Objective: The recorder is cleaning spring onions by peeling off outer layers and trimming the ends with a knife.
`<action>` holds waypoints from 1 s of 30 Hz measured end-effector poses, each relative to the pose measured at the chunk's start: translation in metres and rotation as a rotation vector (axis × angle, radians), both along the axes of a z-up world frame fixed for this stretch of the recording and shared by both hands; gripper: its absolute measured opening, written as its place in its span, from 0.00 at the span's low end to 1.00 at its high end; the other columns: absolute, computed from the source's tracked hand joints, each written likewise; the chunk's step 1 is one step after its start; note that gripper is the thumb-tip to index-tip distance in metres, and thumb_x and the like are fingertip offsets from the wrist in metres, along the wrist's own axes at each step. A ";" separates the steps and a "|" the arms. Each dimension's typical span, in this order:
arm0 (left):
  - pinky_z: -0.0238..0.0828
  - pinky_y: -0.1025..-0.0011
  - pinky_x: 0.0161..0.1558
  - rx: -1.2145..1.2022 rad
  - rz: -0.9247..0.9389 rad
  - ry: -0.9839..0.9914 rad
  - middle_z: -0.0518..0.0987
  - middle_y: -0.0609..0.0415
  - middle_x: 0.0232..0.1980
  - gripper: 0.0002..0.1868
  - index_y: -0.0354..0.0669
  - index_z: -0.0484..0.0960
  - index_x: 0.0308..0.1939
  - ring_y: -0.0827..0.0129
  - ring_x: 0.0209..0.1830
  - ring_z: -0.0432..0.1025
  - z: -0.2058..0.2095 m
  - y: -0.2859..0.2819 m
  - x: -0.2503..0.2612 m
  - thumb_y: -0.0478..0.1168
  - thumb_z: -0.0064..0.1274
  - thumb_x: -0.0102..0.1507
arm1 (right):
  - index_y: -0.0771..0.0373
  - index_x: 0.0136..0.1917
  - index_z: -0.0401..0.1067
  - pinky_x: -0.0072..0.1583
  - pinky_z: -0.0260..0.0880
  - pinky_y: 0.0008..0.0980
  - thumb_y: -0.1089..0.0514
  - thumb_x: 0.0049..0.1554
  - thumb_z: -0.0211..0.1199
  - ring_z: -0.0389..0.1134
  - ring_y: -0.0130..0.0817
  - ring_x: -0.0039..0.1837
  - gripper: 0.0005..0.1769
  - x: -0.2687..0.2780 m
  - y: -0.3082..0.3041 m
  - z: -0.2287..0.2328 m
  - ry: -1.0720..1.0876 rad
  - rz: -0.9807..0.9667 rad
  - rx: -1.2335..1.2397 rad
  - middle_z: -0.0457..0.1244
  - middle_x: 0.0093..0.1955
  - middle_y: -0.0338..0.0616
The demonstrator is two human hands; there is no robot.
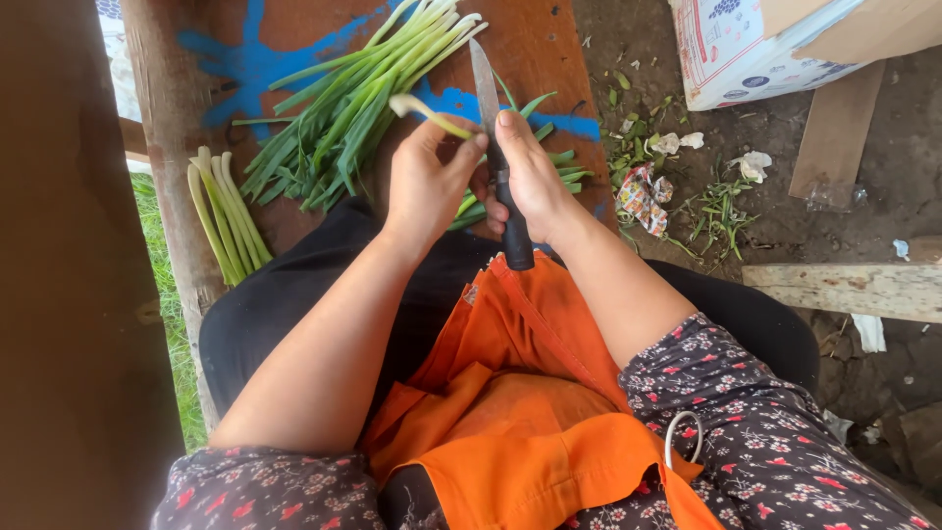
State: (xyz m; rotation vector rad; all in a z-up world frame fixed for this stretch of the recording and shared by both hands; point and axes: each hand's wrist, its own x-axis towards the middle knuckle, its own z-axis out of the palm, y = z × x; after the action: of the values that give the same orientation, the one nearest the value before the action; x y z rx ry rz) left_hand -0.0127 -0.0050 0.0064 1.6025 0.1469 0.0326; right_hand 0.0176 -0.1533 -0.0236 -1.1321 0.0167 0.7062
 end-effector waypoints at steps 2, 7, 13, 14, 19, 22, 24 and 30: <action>0.76 0.73 0.31 0.162 -0.013 -0.058 0.83 0.52 0.34 0.06 0.34 0.80 0.44 0.75 0.25 0.77 -0.009 0.000 -0.003 0.35 0.59 0.67 | 0.50 0.57 0.57 0.26 0.59 0.32 0.31 0.68 0.39 0.55 0.29 0.24 0.23 0.001 0.001 -0.008 -0.032 -0.020 -0.023 0.59 0.34 0.46; 0.76 0.69 0.36 0.431 -0.050 -0.325 0.81 0.48 0.40 0.06 0.36 0.82 0.43 0.66 0.33 0.79 -0.019 0.003 -0.009 0.33 0.61 0.63 | 0.50 0.57 0.59 0.24 0.55 0.32 0.32 0.67 0.40 0.55 0.28 0.24 0.22 0.003 0.007 -0.021 -0.056 -0.027 -0.095 0.59 0.33 0.43; 0.76 0.72 0.40 0.306 0.096 -0.245 0.83 0.52 0.38 0.05 0.35 0.82 0.44 0.72 0.37 0.78 -0.034 0.025 0.009 0.33 0.60 0.66 | 0.48 0.59 0.55 0.26 0.59 0.32 0.33 0.67 0.40 0.57 0.29 0.24 0.20 0.009 0.002 -0.018 0.005 -0.084 -0.110 0.60 0.34 0.46; 0.75 0.74 0.39 0.177 0.139 -0.159 0.84 0.55 0.37 0.05 0.35 0.82 0.45 0.75 0.36 0.76 -0.038 0.032 0.014 0.34 0.59 0.67 | 0.46 0.60 0.54 0.26 0.60 0.32 0.33 0.67 0.40 0.57 0.29 0.24 0.19 0.009 0.002 -0.016 0.009 -0.105 -0.046 0.60 0.34 0.48; 0.72 0.75 0.34 0.004 0.177 -0.051 0.81 0.57 0.34 0.06 0.34 0.80 0.43 0.77 0.30 0.74 -0.052 0.037 0.021 0.34 0.59 0.66 | 0.48 0.58 0.52 0.28 0.61 0.34 0.33 0.68 0.40 0.58 0.30 0.26 0.19 0.003 0.006 -0.026 -0.053 -0.054 0.059 0.62 0.39 0.50; 0.74 0.76 0.36 0.125 0.189 -0.059 0.83 0.56 0.34 0.06 0.36 0.81 0.42 0.77 0.32 0.76 -0.042 0.029 0.018 0.35 0.60 0.64 | 0.47 0.58 0.52 0.28 0.60 0.34 0.33 0.68 0.40 0.57 0.30 0.25 0.19 -0.001 0.012 -0.028 0.019 -0.013 0.059 0.62 0.40 0.49; 0.74 0.76 0.37 0.253 0.195 -0.063 0.84 0.55 0.33 0.06 0.36 0.82 0.41 0.77 0.32 0.77 -0.037 0.024 0.015 0.35 0.61 0.64 | 0.46 0.58 0.53 0.27 0.60 0.33 0.33 0.68 0.39 0.56 0.29 0.25 0.19 -0.002 0.015 -0.030 0.085 0.004 0.049 0.62 0.40 0.49; 0.75 0.74 0.37 0.361 0.177 -0.060 0.84 0.52 0.33 0.07 0.36 0.82 0.40 0.74 0.33 0.77 -0.026 0.021 0.008 0.36 0.62 0.64 | 0.39 0.64 0.53 0.27 0.56 0.32 0.36 0.67 0.38 0.54 0.29 0.24 0.17 -0.006 0.017 -0.024 0.133 0.034 0.026 0.62 0.42 0.47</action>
State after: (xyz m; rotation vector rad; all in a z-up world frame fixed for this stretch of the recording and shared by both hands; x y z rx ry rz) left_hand -0.0042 0.0159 -0.0196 1.9417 0.2466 0.2558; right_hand 0.0116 -0.1360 -0.0479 -1.0610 0.1014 0.8091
